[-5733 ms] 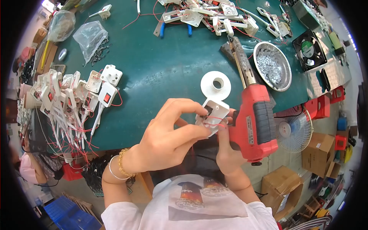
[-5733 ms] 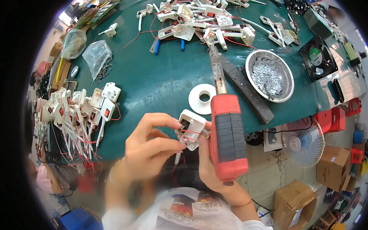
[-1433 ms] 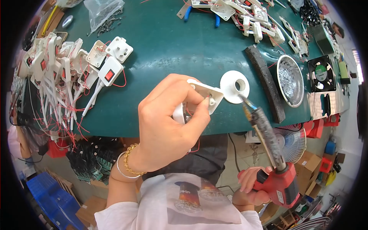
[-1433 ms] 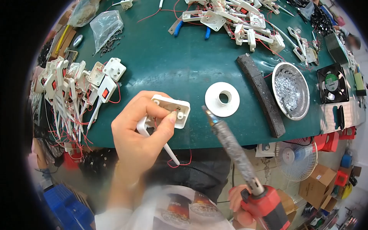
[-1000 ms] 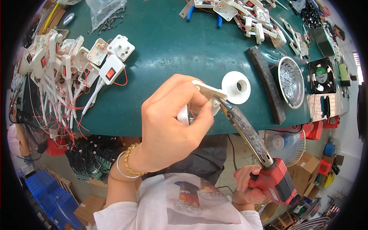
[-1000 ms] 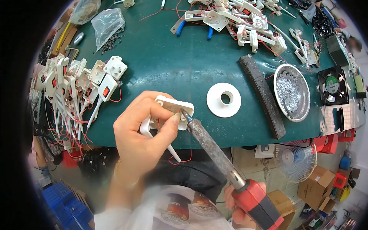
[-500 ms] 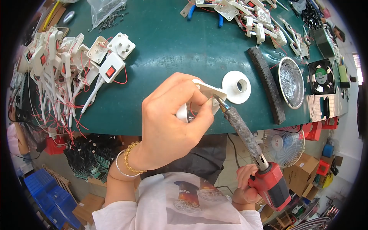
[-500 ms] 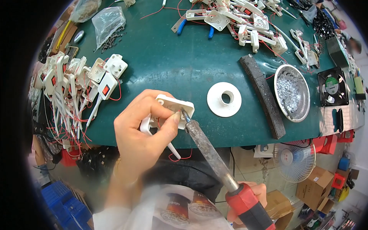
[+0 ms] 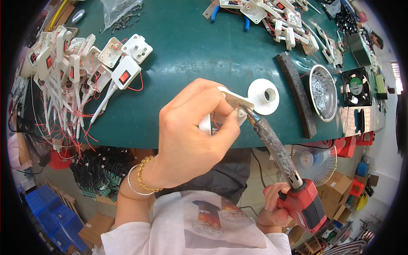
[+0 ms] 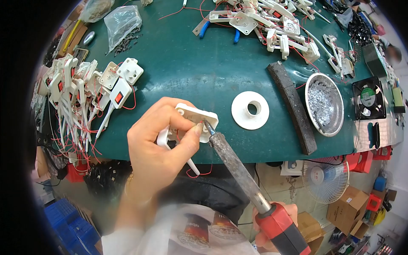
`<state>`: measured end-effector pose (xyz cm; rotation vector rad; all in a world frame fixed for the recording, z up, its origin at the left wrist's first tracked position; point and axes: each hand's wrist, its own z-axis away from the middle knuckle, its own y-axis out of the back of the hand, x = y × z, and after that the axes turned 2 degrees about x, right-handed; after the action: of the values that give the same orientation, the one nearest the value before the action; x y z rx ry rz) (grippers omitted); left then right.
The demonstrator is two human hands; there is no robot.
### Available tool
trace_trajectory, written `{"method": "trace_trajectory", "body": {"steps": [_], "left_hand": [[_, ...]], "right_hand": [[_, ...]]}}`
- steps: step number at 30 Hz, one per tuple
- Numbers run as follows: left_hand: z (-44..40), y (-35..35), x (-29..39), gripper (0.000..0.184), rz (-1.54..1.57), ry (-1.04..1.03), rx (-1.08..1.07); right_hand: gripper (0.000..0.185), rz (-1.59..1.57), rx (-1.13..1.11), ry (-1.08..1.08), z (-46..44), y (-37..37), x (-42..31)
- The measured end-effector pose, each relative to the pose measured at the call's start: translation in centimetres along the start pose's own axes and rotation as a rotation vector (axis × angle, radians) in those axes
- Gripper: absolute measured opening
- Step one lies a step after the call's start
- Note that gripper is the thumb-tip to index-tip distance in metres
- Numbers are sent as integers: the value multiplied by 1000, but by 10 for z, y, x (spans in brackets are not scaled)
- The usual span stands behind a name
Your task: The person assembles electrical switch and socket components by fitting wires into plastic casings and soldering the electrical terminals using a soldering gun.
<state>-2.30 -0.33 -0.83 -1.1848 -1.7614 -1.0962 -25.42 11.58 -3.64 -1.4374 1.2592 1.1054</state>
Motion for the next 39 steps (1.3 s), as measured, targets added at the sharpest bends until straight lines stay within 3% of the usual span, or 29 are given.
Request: {"method": "trace_trajectory", "body": {"steps": [7,12,18,28,30,31,34,36,39], "left_hand": [[0,0,1,13,-11,-9,1],[0,0,-1,13,2,-9,2],[0,0,-1,13,12,-12,3],[0,2,-1,8,-14,-9,-43],[1,2,-1,9,-14,-3,-42],[1,2,-1,9,-14,-2,-42],[1,1,-1,10,-14,-7,-32],[1,2,-1,10,-9,-9,-33],[1,2,-1,9,-11,-11,-33]], "right_hand": [[62,43,-24,37,3,5,2],[65,78,61,-109,8,5,-6],[66,191,20,-9,21,22,13],[62,163,59,-48,20,20,11],[71,23,-177,-36,-3,15,1],[71,23,-177,-36,-6,12,0],[66,-31,-133,-17,-10,4,-4],[54,-241,-36,-173,-11,0,-10],[59,-113,92,-213,1,-1,-13]]}}
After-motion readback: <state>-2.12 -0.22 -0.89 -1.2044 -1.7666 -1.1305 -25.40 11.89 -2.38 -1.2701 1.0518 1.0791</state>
